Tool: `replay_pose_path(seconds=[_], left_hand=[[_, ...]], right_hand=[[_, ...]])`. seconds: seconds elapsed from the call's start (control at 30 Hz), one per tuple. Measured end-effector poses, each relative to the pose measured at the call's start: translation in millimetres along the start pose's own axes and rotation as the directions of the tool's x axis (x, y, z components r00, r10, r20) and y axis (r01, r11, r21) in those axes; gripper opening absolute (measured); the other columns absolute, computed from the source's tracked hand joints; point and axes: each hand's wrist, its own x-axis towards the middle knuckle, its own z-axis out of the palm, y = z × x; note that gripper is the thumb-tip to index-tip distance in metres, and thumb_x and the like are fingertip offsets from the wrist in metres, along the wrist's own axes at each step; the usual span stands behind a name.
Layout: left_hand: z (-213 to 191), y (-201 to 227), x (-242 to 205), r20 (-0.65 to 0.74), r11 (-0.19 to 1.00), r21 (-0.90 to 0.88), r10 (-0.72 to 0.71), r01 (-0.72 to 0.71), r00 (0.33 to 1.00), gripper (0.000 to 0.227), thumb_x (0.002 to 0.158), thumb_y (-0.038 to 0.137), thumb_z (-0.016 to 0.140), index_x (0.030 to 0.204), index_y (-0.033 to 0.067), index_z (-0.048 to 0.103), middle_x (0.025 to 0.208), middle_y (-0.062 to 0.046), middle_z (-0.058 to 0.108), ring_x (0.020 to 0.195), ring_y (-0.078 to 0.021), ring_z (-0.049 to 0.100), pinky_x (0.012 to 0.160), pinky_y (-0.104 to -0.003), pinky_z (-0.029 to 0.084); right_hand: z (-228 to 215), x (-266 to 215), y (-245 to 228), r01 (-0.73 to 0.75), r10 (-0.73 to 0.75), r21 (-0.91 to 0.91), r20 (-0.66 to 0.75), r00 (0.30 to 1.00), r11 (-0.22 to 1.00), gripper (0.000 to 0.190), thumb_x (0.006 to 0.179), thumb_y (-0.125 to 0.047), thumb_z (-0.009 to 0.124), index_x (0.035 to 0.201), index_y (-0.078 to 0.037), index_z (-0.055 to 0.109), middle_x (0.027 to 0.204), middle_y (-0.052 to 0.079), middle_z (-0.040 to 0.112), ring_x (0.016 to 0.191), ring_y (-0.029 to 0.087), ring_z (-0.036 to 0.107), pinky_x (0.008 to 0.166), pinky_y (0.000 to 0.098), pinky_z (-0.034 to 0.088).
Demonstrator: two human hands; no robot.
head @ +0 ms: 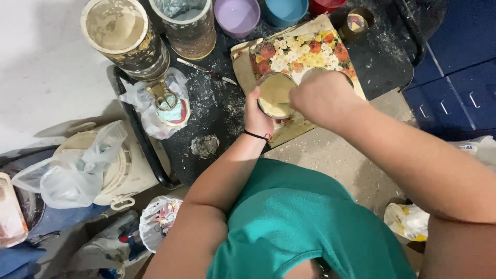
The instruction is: The person scoops a white powder from a container into a small bowl using a green spatula. They then mix the powder with a liquid in the bowl to form a dough-like consistency. Finally, the person pours the mixture into a heart-shaped mold and shakes it to settle the contents.
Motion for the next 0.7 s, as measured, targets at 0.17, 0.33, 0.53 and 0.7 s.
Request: replay_pose_path(seconds=[0.17, 0.33, 0.53, 0.7], left_hand=[[0.2, -7.2, -1.2, 0.078, 0.998, 0.058, -0.019, 0.014, 0.997, 0.055, 0.102, 0.044, 0.068, 0.148, 0.0160, 0.057, 0.142, -0.021, 0.063, 0.128, -0.0340, 0.062, 0.109, -0.053, 0.051], [-1.9, -11.3, 9.9, 0.079, 0.999, 0.040, -0.003, 0.000, 0.997, 0.051, 0.101, 0.045, 0.069, 0.144, 0.0196, 0.062, 0.137, -0.020, 0.068, 0.121, -0.0321, 0.068, 0.104, -0.050, 0.055], [18.9, -18.4, 1.1, 0.081, 0.999, 0.036, 0.009, -0.012, 0.997, 0.059, 0.100, 0.047, 0.068, 0.149, 0.0152, 0.058, 0.145, -0.021, 0.061, 0.130, -0.0353, 0.060, 0.108, -0.054, 0.052], [23.7, -35.5, 16.6, 0.063, 0.997, -0.012, 0.075, -0.075, 0.995, 0.049, 0.099, 0.042, 0.070, 0.141, 0.0177, 0.063, 0.135, -0.018, 0.068, 0.121, -0.0320, 0.066, 0.103, -0.051, 0.056]], right_hand=[[-8.8, 1.5, 17.5, -0.116, 0.110, 0.023, 0.197, 0.974, 0.993, 0.035, 0.092, -0.008, 0.069, 0.060, -0.018, 0.059, 0.051, -0.003, 0.050, 0.047, 0.018, 0.052, 0.048, 0.0327, 0.045], [-4.2, -2.6, 5.5, -0.021, 0.022, -0.016, 0.030, 0.999, 1.000, 0.034, 0.085, -0.006, 0.070, 0.058, -0.024, 0.059, 0.052, -0.001, 0.052, 0.050, 0.021, 0.057, 0.046, 0.0350, 0.042], [-1.3, -11.1, 36.5, -0.099, 0.101, 0.053, -0.048, 0.994, 0.994, 0.026, 0.093, -0.016, 0.073, 0.068, -0.018, 0.066, 0.054, 0.000, 0.056, 0.053, 0.021, 0.063, 0.050, 0.0351, 0.047], [1.6, -18.1, 32.7, 0.016, -0.015, 0.004, -0.029, 0.999, 1.000, 0.032, 0.083, -0.007, 0.074, 0.059, -0.025, 0.062, 0.052, -0.003, 0.055, 0.051, 0.020, 0.059, 0.047, 0.0363, 0.045]])
